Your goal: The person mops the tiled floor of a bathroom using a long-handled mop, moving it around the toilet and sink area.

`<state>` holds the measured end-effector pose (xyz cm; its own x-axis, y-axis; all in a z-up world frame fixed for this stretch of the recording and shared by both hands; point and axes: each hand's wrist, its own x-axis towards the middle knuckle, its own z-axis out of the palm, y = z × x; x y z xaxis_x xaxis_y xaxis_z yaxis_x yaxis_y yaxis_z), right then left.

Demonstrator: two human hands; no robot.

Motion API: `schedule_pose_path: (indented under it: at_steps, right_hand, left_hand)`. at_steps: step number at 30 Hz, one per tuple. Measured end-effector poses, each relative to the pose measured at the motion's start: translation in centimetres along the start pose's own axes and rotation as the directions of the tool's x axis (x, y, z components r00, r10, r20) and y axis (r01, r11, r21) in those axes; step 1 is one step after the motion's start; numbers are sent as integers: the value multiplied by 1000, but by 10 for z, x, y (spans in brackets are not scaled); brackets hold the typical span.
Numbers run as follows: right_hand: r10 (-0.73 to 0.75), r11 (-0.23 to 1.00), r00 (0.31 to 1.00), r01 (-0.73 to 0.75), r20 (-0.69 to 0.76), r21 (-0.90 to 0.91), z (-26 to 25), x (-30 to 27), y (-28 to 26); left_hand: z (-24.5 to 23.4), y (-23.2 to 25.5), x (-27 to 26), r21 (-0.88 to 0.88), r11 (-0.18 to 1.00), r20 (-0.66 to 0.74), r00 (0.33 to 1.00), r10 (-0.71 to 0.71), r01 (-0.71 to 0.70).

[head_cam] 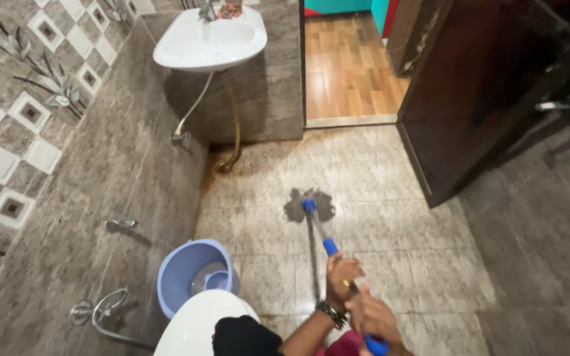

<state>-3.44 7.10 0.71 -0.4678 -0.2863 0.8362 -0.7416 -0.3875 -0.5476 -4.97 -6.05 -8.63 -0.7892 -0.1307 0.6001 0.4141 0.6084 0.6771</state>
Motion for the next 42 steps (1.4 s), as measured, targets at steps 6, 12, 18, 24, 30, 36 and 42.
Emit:
schedule_pose_path:
  at_steps: [6,12,18,24,30,36,42]
  right_hand:
    - [256,966,882,-216,396,-144,40,-12,13]
    - [336,938,847,-264,411,-223,7,-50,-4]
    - [438,897,882,-442,-176,16,-49,-3,-53]
    - [97,952,995,-104,36,289,-60,37,-38]
    - [222,970,947,-192,-231,146,4,44,-17]
    - [340,940,940,-340,-33,-3,-20,-3,57]
    - [433,895,901,-424,37,-137,46,-47,69]
  left_hand:
    - [-62,-45,-35,101,984,188,969,-161,144]
    - [-62,-9,-30,74,963,413,871,-267,260]
    - [-94,31,-3,69,997,492,869,-53,21]
    - [-100,26,3,46,983,408,895,-182,179]
    - [-80,27,1,96,956,328,898,-294,278]
    - [-66,4,-10,86,946,391,862,-322,314]
    - [-48,-12,-29,117,929,162,916,-367,351]
